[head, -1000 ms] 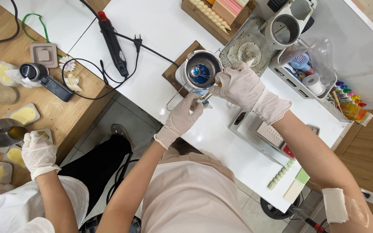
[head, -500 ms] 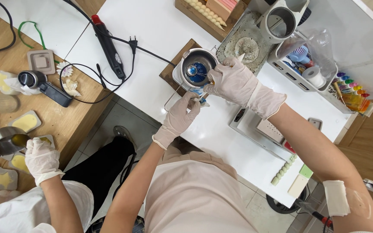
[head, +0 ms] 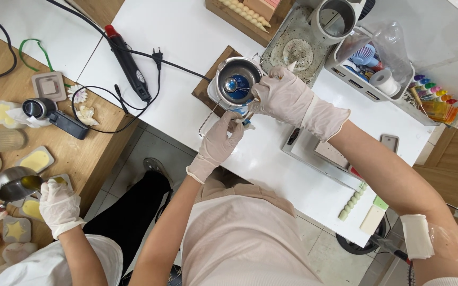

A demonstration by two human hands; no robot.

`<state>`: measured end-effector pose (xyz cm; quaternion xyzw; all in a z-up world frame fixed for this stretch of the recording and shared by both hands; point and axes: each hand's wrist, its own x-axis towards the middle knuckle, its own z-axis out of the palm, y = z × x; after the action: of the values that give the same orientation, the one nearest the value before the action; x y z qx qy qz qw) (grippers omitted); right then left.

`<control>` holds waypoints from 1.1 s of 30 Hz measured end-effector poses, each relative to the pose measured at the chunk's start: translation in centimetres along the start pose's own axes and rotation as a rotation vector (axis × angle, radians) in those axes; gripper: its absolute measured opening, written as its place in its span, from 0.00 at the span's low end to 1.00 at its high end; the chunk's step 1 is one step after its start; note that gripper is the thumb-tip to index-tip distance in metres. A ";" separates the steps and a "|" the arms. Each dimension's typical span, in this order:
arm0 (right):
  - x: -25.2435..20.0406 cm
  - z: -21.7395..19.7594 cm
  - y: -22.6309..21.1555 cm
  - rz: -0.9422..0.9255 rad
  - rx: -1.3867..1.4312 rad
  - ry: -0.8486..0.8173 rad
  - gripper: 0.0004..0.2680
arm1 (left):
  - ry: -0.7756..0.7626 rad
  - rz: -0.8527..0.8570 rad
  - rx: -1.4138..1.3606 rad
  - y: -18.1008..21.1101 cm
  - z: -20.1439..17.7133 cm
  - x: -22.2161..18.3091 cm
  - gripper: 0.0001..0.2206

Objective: Measuring fragrance or dye with a syringe and mixing it into a container of melted wax.

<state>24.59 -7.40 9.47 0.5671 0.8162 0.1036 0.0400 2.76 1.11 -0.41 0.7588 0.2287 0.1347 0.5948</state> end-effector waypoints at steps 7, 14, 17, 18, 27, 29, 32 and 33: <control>-0.3 0.0 -0.2 0.015 -0.006 -0.003 0.06 | 0.023 0.014 0.001 -0.3 -0.1 0.2 0.12; -1.2 1.1 -0.7 0.112 0.029 -0.103 0.08 | 0.000 -0.015 -0.012 -0.2 -0.3 0.2 0.12; -0.9 -0.2 -0.8 0.074 0.046 -0.123 0.06 | -0.002 0.009 -0.019 0.0 -0.3 0.1 0.13; -1.0 0.0 -0.8 0.074 0.045 -0.123 0.06 | -0.002 0.009 -0.019 -0.1 -0.2 0.1 0.13; -3.0 1.6 -0.3 0.387 0.464 -0.194 0.11 | 0.012 0.026 -0.016 -0.6 -0.1 -0.1 0.13; -4.0 2.8 -0.2 0.597 0.700 -0.143 0.12 | 0.017 0.027 -0.022 -0.4 -0.1 -0.2 0.14; -3.8 3.9 -1.9 1.023 1.121 -0.181 0.11 | 0.016 -0.002 -0.049 0.0 0.0 -0.6 0.13; -4.1 5.1 -2.8 1.028 1.119 -0.177 0.11 | 0.012 0.002 -0.049 0.0 0.1 -0.7 0.13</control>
<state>24.43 -11.54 3.67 0.8175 0.3743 -0.3655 -0.2410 2.25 0.66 -0.36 0.7434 0.2280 0.1454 0.6118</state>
